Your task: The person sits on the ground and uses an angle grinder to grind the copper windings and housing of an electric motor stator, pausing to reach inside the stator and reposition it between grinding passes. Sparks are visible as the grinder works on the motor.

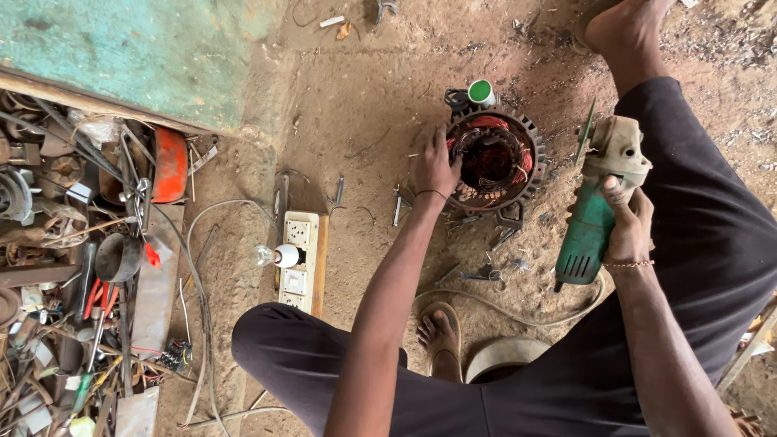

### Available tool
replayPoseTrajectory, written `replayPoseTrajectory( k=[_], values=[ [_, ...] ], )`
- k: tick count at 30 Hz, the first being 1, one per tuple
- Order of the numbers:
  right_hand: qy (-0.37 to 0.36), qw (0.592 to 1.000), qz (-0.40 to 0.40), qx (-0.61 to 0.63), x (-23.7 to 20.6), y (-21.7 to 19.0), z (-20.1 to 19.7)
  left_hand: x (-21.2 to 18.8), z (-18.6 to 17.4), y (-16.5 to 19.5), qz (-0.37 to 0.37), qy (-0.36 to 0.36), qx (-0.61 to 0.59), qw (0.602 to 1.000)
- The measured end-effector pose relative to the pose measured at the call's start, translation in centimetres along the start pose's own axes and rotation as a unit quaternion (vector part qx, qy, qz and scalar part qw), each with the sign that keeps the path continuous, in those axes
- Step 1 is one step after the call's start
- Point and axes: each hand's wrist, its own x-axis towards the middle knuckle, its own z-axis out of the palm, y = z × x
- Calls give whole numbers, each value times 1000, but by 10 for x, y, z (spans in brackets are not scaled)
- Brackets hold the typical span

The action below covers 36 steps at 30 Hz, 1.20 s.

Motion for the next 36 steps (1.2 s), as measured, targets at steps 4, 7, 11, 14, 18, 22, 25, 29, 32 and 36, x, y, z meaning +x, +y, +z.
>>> replayPoseTrajectory(
  k=[4,7,11,14,18,22,25,29,32,36],
  values=[
    [1,1000,0,-6,0,0,2,4,4,-14,67,26,-32,997],
    [5,1000,6,-11,1,0,3,5,1,-20,42,-16,-73,996],
    [4,1000,5,-9,1,-1,5,9,-1,-23,67,0,-83,994],
    [2,1000,14,-6,0,-1,6,12,-1,-24,46,-14,-66,997],
    [3,1000,19,-20,0,6,8,9,-2,-21,1,-69,-13,998],
    [0,999,24,-40,6,23,4,8,-7,-16,14,-60,-19,998],
    [31,978,22,-206,10,39,-3,10,-18,-12,68,-33,-19,997],
    [-18,947,5,-322,9,47,-5,-23,-44,3,64,17,-48,997],
    [-38,913,-35,-405,5,36,12,-90,-55,40,-22,205,-192,960],
    [-53,847,-5,-529,-6,8,56,-186,-35,113,-289,190,-510,788]
  ],
)
